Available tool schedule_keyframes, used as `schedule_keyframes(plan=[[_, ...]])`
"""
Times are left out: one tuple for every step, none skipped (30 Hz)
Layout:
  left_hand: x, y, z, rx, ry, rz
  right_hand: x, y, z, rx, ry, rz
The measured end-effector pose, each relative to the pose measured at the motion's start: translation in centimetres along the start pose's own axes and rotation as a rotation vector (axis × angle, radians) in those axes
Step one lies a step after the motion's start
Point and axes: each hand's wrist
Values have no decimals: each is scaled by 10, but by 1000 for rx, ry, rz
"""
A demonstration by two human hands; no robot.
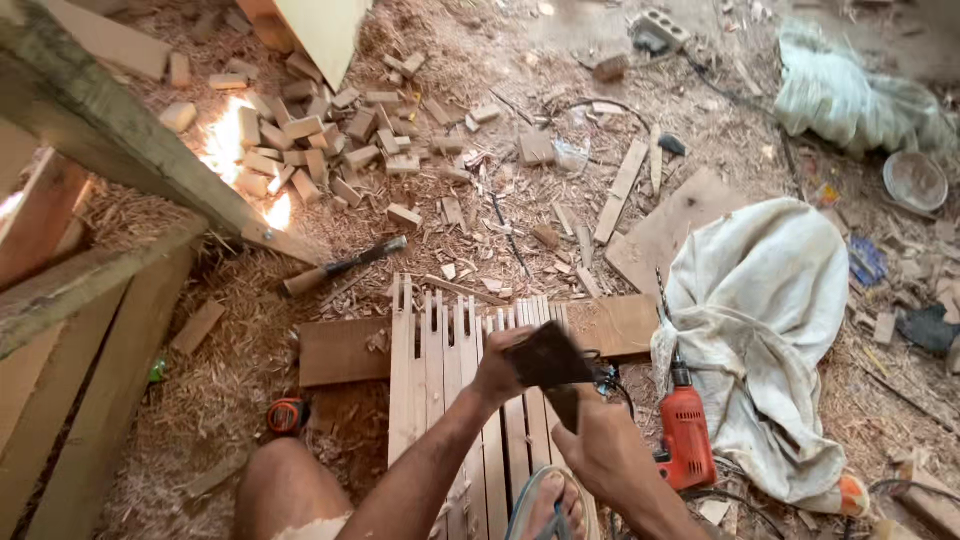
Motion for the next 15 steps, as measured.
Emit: schedule_keyframes(plan=[[3,0,-1,106,22,0,-10,-3,-3,69,16,-61],[6,0,-2,217,59,-10,-17,-7,-5,134,17,-133],[7,0,-3,179,-23,-24,-26,-11,-5,319,1,-281],[7,-1,-3,136,-127,-24,-34,-12,-3,510,10,-412],[4,-1,-5,91,-246,-17,-36,-12,0,424,25,-332],[-1,-2,-4,85,-284,31,-38,-10,3,335,32,-255],[-7,-3,-2,77,-311,78,-34,-5,7,244,34,-187],[-15,-4,1,65,-340,127,-28,1,10,152,40,-118],[-22,-4,7,48,-339,183,-20,7,11,57,46,-43],[-29,-5,14,34,-332,239,-11,12,10,-35,49,28],[-29,-5,26,22,-317,296,-5,17,9,-126,50,92],[-26,-5,39,17,-258,307,2,20,7,-15,-27,39],[-17,-4,55,20,-204,267,4,22,4,97,-108,-24],[2,-4,72,72,-149,174,8,22,1,120,-72,-24],[24,-3,88,90,-296,68,5,21,-3,156,2,13]])
Point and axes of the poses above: each hand's wrist, its own x-axis towards the middle knuckle, its own y-axis out of the palm, z = x × y, and after that the axes turned 7 degrees about -z, right-handed
